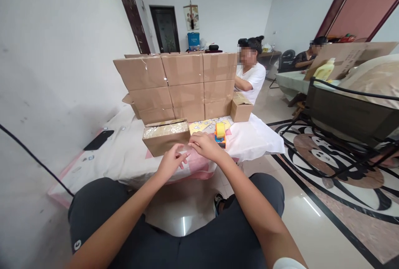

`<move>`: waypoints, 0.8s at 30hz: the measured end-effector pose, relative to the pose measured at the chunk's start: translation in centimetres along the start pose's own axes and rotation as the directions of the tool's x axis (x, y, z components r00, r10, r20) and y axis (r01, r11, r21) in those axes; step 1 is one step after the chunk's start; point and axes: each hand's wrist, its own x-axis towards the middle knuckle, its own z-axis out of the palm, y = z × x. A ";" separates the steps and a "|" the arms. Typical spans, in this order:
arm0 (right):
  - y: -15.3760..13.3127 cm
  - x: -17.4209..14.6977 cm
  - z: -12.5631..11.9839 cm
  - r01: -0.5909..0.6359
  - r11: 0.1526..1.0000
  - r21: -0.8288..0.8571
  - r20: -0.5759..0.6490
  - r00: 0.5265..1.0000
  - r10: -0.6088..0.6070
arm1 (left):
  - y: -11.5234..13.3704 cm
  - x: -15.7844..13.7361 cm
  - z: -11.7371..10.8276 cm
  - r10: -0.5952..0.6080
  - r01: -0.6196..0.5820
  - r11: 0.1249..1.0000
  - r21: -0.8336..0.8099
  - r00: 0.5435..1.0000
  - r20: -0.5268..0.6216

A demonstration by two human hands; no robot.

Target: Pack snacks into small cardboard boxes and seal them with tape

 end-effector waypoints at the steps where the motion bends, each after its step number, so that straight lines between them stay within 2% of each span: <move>1: -0.3 0.8 -0.4 0.042 0.997 -0.060 0.009 0.999 -0.041 | 0.3 0.3 -0.8 0.018 -0.017 1.000 -0.022 0.999 0.029; 3: -1.2 2.8 -1.5 0.109 0.985 -0.136 0.025 0.994 -0.107 | 0.9 0.7 -2.2 0.049 -0.045 0.996 -0.071 0.997 0.053; 5: -2.2 5.2 -2.7 0.153 0.968 -0.199 0.052 0.988 -0.146 | 1.3 1.3 -3.0 0.058 -0.054 0.991 -0.126 0.998 0.026; 9: -3.4 9.0 -3.5 0.267 0.903 -0.336 0.195 0.958 -0.210 | 1.1 3.0 -3.6 0.010 -0.011 0.974 -0.227 1.000 -0.007; 11: -2.6 9.7 -3.1 0.288 0.908 -0.304 0.214 0.949 -0.230 | 0.4 3.6 -3.7 -0.026 0.025 0.968 -0.250 1.000 0.002; 13: -1.0 9.8 -2.7 0.217 0.963 -0.160 0.126 0.972 -0.198 | -0.4 3.9 -3.9 -0.062 0.070 0.974 -0.217 0.997 0.044; 15: 1.0 9.9 -2.9 0.099 0.994 0.042 -0.017 0.995 -0.098 | -1.2 3.7 -4.0 -0.070 0.079 0.993 -0.091 0.993 0.090; 16: 1.9 10.0 -3.3 0.044 0.990 0.135 -0.087 0.996 -0.033 | -1.6 3.6 -4.2 -0.039 0.038 0.999 0.008 0.996 0.082; 18: 3.3 10.7 -4.4 -0.025 0.960 0.277 -0.181 0.980 0.078 | -2.0 3.8 -4.8 0.132 -0.122 0.960 0.250 0.991 -0.023; 20: 3.9 11.9 -5.4 -0.045 0.907 0.418 -0.197 0.970 0.139 | -2.2 4.6 -5.8 0.379 -0.261 0.828 0.497 0.913 -0.153; 22: 4.0 13.2 -5.7 -0.043 0.817 0.575 -0.150 0.976 0.157 | -2.4 5.9 -7.0 0.515 -0.290 0.675 0.678 0.843 -0.153; 24: 3.9 14.4 -5.2 -0.069 0.715 0.696 -0.054 0.988 0.148 | -2.7 7.2 -8.0 0.517 -0.280 0.573 0.770 0.853 -0.075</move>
